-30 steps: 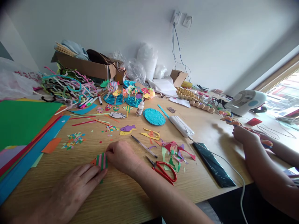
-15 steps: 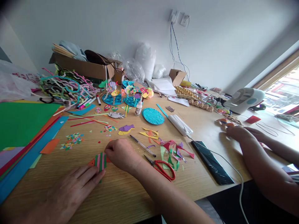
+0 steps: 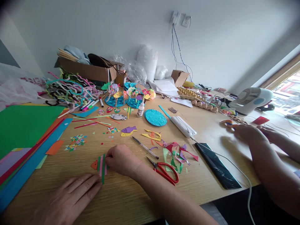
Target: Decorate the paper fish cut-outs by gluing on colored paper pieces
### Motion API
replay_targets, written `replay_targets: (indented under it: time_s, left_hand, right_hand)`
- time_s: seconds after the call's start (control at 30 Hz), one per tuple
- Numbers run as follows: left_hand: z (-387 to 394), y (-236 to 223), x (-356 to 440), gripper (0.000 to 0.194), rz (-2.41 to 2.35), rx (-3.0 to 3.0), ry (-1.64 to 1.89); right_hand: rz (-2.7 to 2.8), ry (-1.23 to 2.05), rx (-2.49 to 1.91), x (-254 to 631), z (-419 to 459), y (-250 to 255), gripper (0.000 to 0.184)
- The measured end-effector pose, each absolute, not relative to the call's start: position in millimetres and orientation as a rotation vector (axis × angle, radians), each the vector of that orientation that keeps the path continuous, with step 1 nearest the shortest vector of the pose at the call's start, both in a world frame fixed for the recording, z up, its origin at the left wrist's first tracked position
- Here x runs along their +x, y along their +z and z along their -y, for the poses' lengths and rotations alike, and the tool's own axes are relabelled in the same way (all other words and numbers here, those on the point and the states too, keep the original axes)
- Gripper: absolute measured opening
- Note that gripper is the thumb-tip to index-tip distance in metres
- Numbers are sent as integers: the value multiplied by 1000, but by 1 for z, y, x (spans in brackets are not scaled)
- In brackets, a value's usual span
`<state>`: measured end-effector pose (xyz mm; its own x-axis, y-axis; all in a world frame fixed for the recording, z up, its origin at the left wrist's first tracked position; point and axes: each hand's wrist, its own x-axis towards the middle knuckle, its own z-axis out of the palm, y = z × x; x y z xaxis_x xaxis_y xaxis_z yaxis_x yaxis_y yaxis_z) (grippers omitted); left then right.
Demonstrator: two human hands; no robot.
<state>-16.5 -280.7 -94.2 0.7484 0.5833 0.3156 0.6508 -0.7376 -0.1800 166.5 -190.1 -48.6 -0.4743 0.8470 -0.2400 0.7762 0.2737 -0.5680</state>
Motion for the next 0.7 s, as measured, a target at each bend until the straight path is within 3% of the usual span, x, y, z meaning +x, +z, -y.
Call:
replay_targets:
  time_s: [0.7]
  left_hand:
    - [281,-97,-21,42,882,-2645,-454]
  right_hand:
    - [2484,971,-1546,143,184,-47,19]
